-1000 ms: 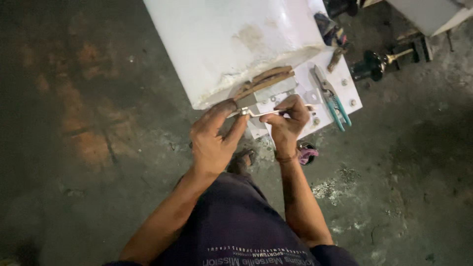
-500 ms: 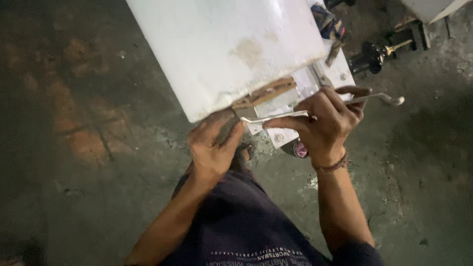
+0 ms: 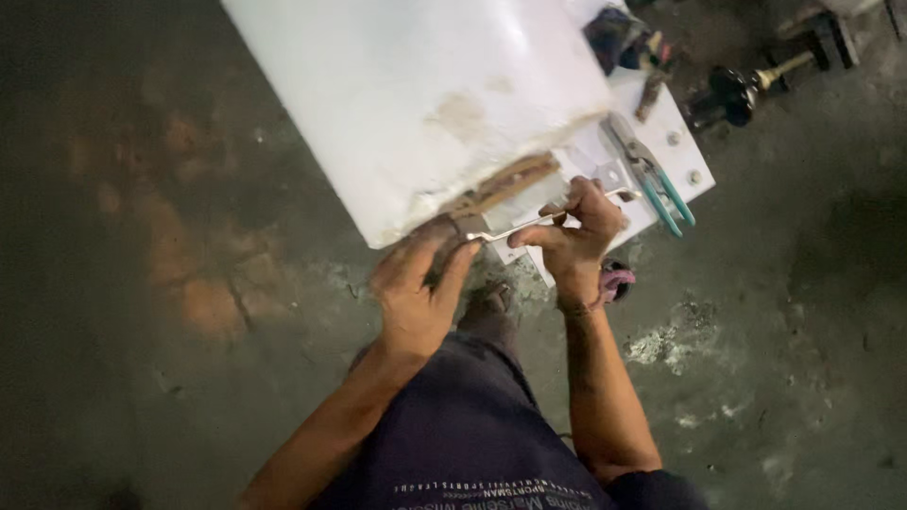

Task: The person uses a spanner to tighten bolts on a metal bracket mounted beneath a large white tank on a bolted base plate, holding the bracket with one hand while turning the wrench with the other. They repeatedly reposition fasteners and at one point reach into a small bucket on the floor before resuming work on the bracket.

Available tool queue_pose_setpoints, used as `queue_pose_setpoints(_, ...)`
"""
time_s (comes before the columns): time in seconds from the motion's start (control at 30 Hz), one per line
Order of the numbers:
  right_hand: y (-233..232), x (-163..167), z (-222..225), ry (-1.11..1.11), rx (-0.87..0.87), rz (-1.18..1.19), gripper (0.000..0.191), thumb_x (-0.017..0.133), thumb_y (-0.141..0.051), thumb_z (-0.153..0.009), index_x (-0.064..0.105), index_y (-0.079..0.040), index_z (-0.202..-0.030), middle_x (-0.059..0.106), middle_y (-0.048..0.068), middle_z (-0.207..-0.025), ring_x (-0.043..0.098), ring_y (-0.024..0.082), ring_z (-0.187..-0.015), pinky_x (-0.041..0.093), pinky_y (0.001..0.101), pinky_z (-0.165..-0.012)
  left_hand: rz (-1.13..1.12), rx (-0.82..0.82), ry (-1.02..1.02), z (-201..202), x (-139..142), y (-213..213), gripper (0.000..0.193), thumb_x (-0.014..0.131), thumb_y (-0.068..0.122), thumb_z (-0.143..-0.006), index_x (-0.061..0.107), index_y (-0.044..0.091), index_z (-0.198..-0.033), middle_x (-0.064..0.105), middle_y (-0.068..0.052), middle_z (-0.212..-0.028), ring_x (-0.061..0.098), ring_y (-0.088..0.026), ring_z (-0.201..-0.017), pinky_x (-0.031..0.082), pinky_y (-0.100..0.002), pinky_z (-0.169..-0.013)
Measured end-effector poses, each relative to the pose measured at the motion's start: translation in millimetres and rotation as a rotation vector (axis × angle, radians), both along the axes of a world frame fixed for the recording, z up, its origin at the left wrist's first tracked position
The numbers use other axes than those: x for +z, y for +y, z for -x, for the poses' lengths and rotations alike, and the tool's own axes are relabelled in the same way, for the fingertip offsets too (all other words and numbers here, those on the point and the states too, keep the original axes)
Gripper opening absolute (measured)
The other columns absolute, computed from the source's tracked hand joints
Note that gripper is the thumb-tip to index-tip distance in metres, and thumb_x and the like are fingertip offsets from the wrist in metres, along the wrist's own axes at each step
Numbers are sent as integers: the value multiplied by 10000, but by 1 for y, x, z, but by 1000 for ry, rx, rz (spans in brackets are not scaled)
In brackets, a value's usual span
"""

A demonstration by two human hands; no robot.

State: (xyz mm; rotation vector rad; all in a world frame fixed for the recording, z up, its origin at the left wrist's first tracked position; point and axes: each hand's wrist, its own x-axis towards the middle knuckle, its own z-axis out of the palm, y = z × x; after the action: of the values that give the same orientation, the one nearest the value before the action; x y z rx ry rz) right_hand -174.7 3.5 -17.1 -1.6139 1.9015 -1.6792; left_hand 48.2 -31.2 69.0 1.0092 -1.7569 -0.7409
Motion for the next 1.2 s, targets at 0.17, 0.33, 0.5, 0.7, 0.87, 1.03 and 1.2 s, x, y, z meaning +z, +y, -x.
queue_pose_setpoints(0.17,39,7,43,-392,-11,72,395,854,-348,-976,554,-100,-908,566,-25,-827,508,79,-698,401,269,-600,-395,-143,261,14,-19,12,191,665,54,-1021,701,-46,-1179,776,-138,-1130,768,-176,-1013,619,-307,-850)
queue_pose_setpoints(0.33,79,-41,61,-771,-167,-86,269,658,-255,-1100,538,-124,-898,468,-73,-776,408,29,-693,325,217,-610,-542,-50,737,61,-38,17,196,662,60,-1057,706,-111,-1142,769,-189,-1119,757,-216,-970,633,-365,-911)
queue_pose_setpoints(0.5,121,-72,76,-911,-72,-268,257,677,-232,-1057,534,-112,-881,529,-57,-783,435,29,-674,322,218,-581,-579,107,824,74,-32,22,220,678,116,-1039,732,-94,-1073,779,-199,-962,776,-248,-816,654,-410,-782)
queue_pose_setpoints(0.7,117,-68,112,-874,71,-341,220,694,-223,-1048,578,-90,-917,576,-54,-864,468,25,-754,370,228,-669,-844,19,1127,59,-9,20,188,704,91,-1000,726,-86,-1061,765,-194,-928,756,-240,-764,655,-475,-795)
queue_pose_setpoints(0.87,94,-61,122,-730,51,-445,259,695,-246,-1079,587,-74,-918,514,-73,-850,394,33,-769,324,240,-677,-788,77,1049,59,-2,19,222,725,127,-994,726,-82,-1068,759,-176,-914,738,-216,-740,661,-465,-789)
queue_pose_setpoints(1.03,85,-67,109,-778,122,-523,223,694,-262,-1060,605,-88,-953,536,-76,-859,427,36,-782,356,230,-697,-590,216,892,73,3,21,238,713,154,-1025,718,-77,-1081,755,-181,-951,773,-234,-873,660,-430,-777)
queue_pose_setpoints(1.2,93,-73,84,-854,162,-621,162,636,-260,-1046,653,-107,-994,541,-73,-827,441,51,-732,369,239,-647,-642,317,727,77,-2,35,286,586,231,-1071,681,7,-1222,773,-113,-1086,733,-181,-913,571,-329,-758)
